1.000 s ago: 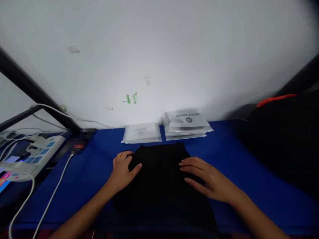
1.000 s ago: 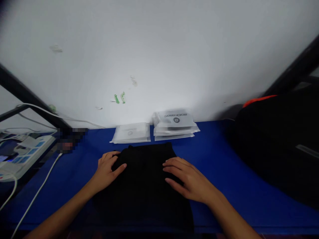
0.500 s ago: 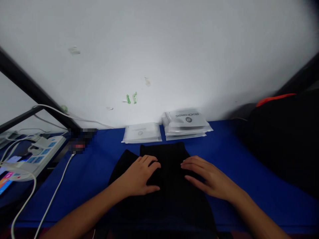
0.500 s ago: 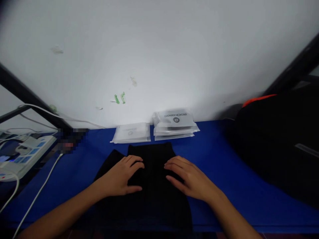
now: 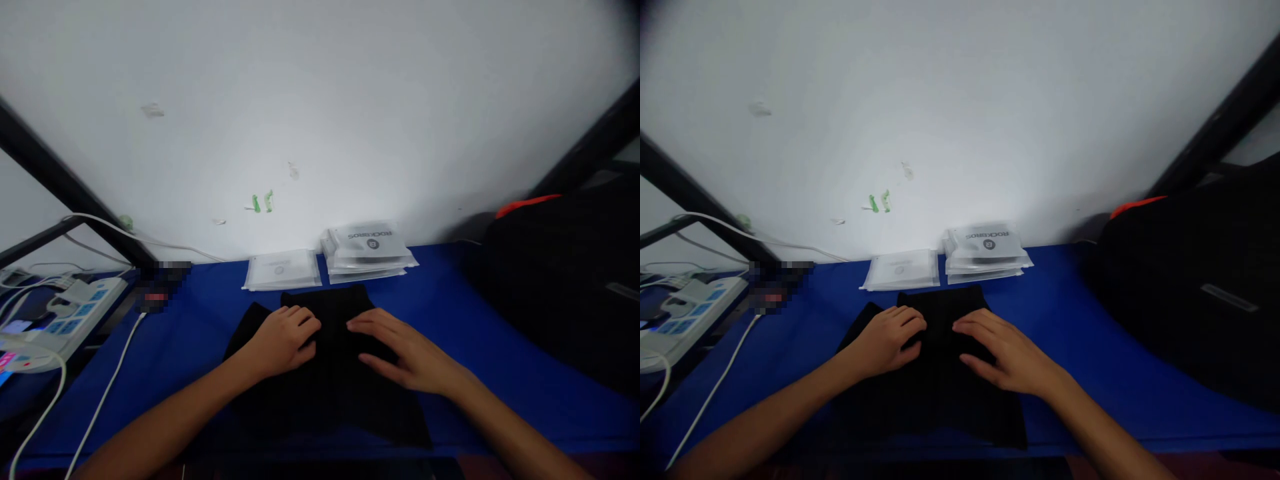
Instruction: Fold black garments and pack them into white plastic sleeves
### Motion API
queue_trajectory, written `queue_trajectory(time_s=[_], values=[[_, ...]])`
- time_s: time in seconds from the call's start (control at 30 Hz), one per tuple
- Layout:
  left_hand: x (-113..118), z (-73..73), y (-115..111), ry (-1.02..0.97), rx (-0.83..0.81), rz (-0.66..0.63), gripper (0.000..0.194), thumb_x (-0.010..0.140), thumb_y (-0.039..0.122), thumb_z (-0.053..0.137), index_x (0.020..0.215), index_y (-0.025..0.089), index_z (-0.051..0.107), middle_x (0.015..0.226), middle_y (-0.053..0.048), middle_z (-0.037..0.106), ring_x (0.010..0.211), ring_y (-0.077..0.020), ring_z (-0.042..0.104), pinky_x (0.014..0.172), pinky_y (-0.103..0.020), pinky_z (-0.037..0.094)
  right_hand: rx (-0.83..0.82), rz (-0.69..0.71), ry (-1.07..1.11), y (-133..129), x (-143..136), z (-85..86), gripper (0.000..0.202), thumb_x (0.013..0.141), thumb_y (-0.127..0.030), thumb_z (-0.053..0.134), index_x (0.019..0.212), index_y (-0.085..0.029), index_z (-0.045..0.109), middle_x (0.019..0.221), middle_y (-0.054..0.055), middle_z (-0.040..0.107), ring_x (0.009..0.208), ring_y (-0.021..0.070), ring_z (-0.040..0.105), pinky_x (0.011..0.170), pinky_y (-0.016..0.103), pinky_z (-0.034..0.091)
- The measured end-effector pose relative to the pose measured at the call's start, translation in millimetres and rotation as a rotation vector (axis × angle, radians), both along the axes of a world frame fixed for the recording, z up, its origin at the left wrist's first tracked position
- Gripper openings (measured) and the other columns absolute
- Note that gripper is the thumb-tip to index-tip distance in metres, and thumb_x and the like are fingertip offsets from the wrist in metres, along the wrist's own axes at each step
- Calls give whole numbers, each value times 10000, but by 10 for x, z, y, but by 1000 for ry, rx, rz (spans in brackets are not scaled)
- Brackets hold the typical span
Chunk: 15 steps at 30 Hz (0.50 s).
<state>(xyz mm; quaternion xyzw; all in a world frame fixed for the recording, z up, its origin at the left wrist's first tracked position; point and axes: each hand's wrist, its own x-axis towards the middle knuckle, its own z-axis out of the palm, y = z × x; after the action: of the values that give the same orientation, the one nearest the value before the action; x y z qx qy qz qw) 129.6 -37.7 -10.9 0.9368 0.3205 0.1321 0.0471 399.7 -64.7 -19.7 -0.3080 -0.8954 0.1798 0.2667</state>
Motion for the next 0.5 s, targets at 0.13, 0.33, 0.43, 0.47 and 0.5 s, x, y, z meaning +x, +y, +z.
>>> queue_trajectory(time_s=[0.13, 0.33, 0.43, 0.47, 0.5], values=[[42, 47, 12, -360, -167, -3, 147, 848, 227, 504, 990, 198, 525, 949, -65, 626, 861, -196, 604, 787, -342, 493, 97, -79, 1, 46, -153, 43, 764, 814, -397, 693, 1452, -213, 316, 1435, 179, 429, 1340, 321, 387, 1063, 543, 389], [-42, 8, 183, -484, -399, -111, 201, 884, 335, 533, 1046, 215, 533, 1045, -77, 623, 972, -216, 597, 884, -382, 488, 24, -65, -13, 245, -337, 110, 490, 768, -161, 632, 1234, -198, 488, 1212, 146, 584, 1141, 295, 539, 949, 503, 450], [-286, -44, 454, -378, -394, -66, 203, 926, 389, 496, 1039, 238, 574, 1082, -75, 636, 1037, -232, 585, 950, -408, 456, 0, -54, -28, 323, -362, 110, 415, 675, -76, 585, 1070, -193, 531, 1034, 103, 637, 973, 260, 590, 854, 443, 480], [-397, -65, 563, -343, -337, -3, 208, 949, 388, 457, 1009, 237, 587, 1065, -74, 642, 1040, -232, 581, 958, -413, 448, 17, -54, -15, 339, -362, 96, 438, 638, -60, 568, 1053, -191, 525, 1044, 108, 636, 975, 262, 589, 848, 435, 480], [-516, -90, 673, -304, -256, 88, 217, 948, 392, 463, 1016, 229, 590, 1057, -78, 641, 1042, -237, 574, 959, -415, 442, 36, -53, -1, 351, -359, 74, 458, 609, -47, 548, 1043, -190, 519, 1069, 116, 634, 990, 266, 588, 848, 429, 480]])
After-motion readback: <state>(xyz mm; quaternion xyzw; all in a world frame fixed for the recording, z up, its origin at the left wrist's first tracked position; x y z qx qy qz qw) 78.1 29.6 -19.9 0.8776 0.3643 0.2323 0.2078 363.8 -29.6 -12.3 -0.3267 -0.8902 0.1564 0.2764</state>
